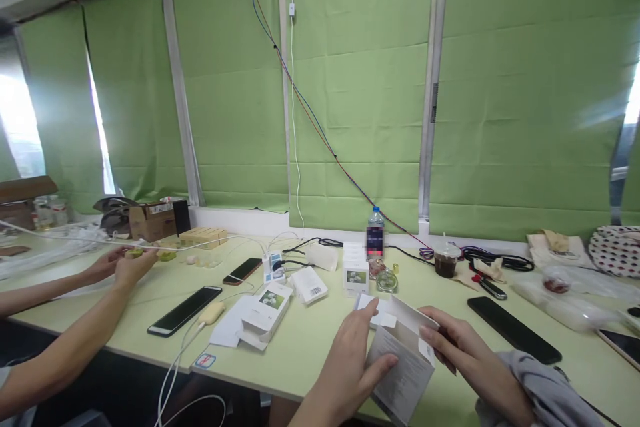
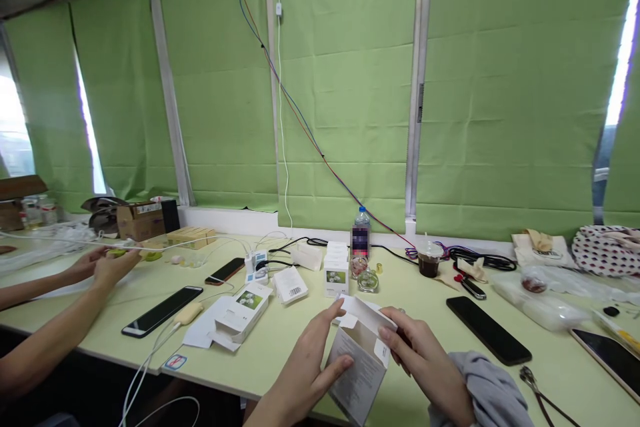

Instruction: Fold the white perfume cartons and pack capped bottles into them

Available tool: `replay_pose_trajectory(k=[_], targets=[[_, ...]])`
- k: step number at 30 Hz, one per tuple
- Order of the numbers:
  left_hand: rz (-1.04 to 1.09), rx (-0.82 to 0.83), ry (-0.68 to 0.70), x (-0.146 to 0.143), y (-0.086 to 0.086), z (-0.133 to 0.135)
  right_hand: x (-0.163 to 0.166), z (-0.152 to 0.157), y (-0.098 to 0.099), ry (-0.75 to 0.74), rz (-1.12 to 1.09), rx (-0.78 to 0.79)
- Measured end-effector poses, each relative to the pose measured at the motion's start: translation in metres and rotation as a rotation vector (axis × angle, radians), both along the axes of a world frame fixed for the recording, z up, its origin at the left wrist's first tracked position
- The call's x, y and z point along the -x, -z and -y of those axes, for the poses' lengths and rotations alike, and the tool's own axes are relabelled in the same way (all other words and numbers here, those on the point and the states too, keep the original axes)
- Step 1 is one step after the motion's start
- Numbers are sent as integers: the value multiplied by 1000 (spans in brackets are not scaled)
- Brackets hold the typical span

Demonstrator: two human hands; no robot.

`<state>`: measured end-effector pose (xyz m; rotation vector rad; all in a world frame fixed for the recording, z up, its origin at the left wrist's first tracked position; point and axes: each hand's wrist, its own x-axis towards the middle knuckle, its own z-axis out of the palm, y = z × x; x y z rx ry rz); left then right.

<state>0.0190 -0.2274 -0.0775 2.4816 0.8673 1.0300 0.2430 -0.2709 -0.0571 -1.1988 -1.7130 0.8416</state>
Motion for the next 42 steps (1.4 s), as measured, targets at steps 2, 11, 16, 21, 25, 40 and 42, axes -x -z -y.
replay_pose_trajectory(k=[2,11,16,21,25,40,42], targets=[[53,78,72,1,-1,2,2,0,1,-14,-4,-2],[362,430,407,1,-10,1,1,-2,0,6,-39,-28],[359,371,306,3,-7,-4,4,-9,6,8,-59,-10],[228,147,251,2,-9,-1,3,-14,15,-8,-91,52],[195,94,252,1,-10,1,2,-15,17,-10,-109,52],[189,127,256,1,-9,-5,3,-15,15,-35,-185,147],[190,139,250,1,-10,-5,4,-15,15,-37,-190,147]])
